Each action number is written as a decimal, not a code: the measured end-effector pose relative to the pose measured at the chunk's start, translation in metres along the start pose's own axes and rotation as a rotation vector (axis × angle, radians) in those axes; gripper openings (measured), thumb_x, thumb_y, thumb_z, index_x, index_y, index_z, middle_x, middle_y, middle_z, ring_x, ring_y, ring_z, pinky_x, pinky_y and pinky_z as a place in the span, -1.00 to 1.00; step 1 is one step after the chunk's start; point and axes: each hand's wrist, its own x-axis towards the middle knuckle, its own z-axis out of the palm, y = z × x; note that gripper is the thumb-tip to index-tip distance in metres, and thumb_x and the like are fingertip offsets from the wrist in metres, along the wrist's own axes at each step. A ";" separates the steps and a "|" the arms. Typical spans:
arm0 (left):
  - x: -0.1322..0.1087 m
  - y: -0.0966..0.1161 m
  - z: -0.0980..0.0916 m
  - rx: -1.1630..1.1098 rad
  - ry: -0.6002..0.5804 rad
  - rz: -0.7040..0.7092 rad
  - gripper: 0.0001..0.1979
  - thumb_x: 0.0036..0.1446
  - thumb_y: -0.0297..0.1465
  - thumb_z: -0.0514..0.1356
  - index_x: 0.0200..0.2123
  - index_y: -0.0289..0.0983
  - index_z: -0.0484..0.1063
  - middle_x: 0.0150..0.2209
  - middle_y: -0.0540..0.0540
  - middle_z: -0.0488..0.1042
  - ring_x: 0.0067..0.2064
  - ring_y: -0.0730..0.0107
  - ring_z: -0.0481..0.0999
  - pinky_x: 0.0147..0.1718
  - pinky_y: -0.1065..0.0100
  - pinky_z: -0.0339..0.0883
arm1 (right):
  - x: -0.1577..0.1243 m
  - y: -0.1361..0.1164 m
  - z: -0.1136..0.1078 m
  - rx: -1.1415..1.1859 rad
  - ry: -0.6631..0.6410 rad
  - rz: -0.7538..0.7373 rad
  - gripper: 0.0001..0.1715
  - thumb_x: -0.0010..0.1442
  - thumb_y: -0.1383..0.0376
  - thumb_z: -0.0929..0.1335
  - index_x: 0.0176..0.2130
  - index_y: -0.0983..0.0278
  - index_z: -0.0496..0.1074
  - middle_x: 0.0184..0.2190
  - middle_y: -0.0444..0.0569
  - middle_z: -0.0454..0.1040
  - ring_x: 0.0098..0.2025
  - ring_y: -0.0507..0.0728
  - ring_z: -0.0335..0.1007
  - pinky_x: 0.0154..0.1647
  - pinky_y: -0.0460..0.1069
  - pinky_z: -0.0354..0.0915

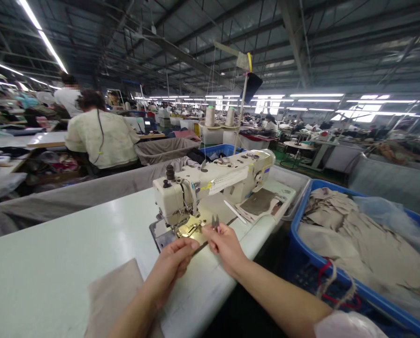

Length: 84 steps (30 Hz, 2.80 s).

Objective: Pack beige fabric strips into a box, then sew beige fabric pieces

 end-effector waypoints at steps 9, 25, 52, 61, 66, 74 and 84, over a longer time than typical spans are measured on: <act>0.006 -0.002 -0.003 -0.210 0.018 -0.001 -0.44 -0.26 -0.09 0.50 -0.36 -0.28 0.32 -0.59 0.22 0.07 -0.59 0.74 -0.22 -0.67 0.54 -0.34 | -0.015 0.023 0.000 -0.113 -0.080 -0.043 -0.28 0.05 -0.29 0.41 -0.18 0.27 0.51 -0.48 -0.17 0.29 -0.49 -0.02 0.07 -0.49 -0.07 0.02; 0.006 -0.003 -0.001 -0.130 0.048 -0.006 -0.53 -0.17 -0.11 0.44 -0.40 -0.26 0.30 -0.61 0.22 0.05 -0.61 0.72 -0.19 -0.66 0.54 -0.33 | -0.012 0.026 0.015 0.048 -0.052 0.005 -0.41 0.01 -0.20 0.46 -0.37 0.24 0.33 -0.57 -0.26 0.20 -0.55 -0.05 -0.05 -0.53 -0.08 -0.08; 0.026 0.000 -0.049 1.014 0.481 0.296 -0.71 0.29 -0.35 -0.07 -0.37 -0.24 0.39 -0.19 -0.15 0.42 -0.11 0.18 0.44 -0.08 0.21 0.26 | 0.081 0.046 0.026 -1.079 -0.162 -0.254 -0.89 0.15 0.29 0.41 -0.42 0.22 0.51 -0.48 -0.07 0.50 -0.32 0.15 0.41 -0.28 -0.04 0.20; 0.032 -0.005 -0.054 1.038 0.491 0.258 -0.70 0.31 -0.36 -0.07 -0.35 -0.22 0.42 -0.19 -0.11 0.42 -0.14 0.22 0.45 -0.20 0.27 0.22 | 0.084 0.057 0.028 -0.944 -0.132 -0.208 -0.85 0.07 0.23 0.41 -0.49 0.22 0.45 -0.54 -0.15 0.48 -0.43 0.09 0.35 -0.39 -0.06 0.19; 0.033 -0.007 -0.055 1.014 0.497 0.262 -0.70 0.32 -0.37 -0.06 -0.37 -0.22 0.41 -0.20 -0.10 0.42 -0.14 0.23 0.45 -0.22 0.27 0.19 | 0.084 0.057 0.029 -0.953 -0.121 -0.159 -0.86 0.05 0.21 0.42 -0.48 0.22 0.47 -0.56 -0.14 0.48 -0.43 0.11 0.36 -0.42 -0.06 0.17; 0.033 -0.008 -0.055 0.964 0.503 0.263 -0.71 0.31 -0.39 -0.05 -0.36 -0.22 0.42 -0.19 -0.09 0.42 -0.15 0.26 0.45 -0.21 0.29 0.19 | 0.082 0.057 0.028 -0.897 -0.170 -0.155 -0.82 0.10 0.17 0.38 -0.41 0.23 0.48 -0.43 -0.08 0.56 -0.32 0.15 0.45 -0.27 -0.02 0.28; 0.031 -0.005 -0.053 1.007 0.510 0.227 -0.68 0.34 -0.37 -0.07 -0.32 -0.22 0.46 -0.16 -0.09 0.44 -0.13 0.27 0.46 -0.23 0.29 0.21 | 0.084 0.061 0.025 -0.931 -0.165 -0.164 -0.70 0.08 0.05 0.35 -0.41 0.24 0.46 -0.41 -0.04 0.56 -0.30 0.19 0.45 -0.26 0.01 0.29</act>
